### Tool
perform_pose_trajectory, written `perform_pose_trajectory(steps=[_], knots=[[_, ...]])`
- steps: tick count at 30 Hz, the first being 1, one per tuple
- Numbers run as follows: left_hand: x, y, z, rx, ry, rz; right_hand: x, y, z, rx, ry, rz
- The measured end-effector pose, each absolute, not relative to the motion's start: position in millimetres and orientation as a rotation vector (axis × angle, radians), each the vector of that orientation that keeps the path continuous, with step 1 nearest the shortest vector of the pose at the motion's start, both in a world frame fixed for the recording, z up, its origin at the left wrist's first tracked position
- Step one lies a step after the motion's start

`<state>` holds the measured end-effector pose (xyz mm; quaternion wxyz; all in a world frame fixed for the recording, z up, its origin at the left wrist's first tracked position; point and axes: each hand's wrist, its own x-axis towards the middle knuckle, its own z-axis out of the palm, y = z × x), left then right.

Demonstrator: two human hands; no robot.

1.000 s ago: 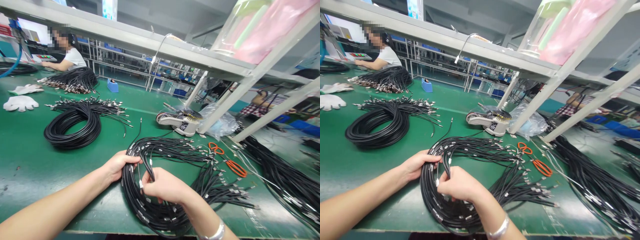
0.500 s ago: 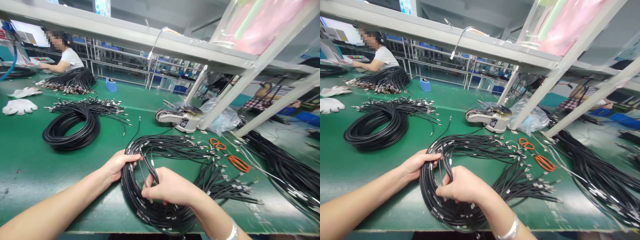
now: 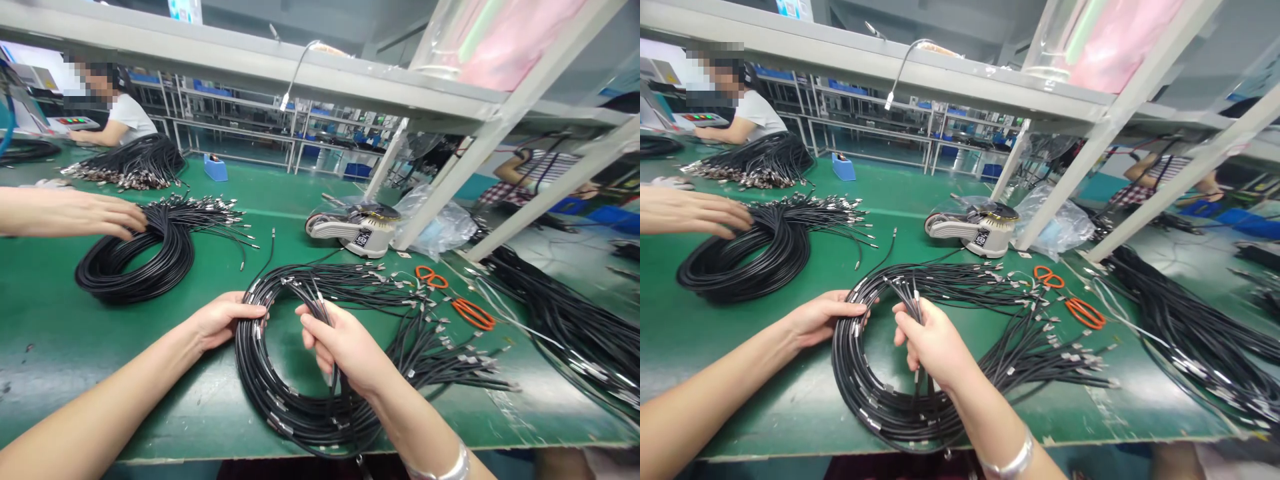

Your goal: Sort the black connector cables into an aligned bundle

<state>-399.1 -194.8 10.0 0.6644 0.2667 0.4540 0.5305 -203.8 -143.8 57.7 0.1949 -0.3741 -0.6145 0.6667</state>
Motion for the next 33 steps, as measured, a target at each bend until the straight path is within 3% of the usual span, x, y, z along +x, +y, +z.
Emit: perform_pose_trajectory(steps=[7,18,25,33], knots=[[-397,-198,10,0.648,1.022,1.206,-219,-147,58,-1.271,-2.010,1.633],[-389,-199,12,0.672,1.019,1.232,-228,-149,54,-1.287,-2.163,1.542],[-382,-199,12,0.668,1.061,1.294,-219,-147,53,-1.184,-2.386,1.751],[-379,-199,8,0.530,0.973,1.334,-235,-154,50,-1.254,-1.978,1.596]])
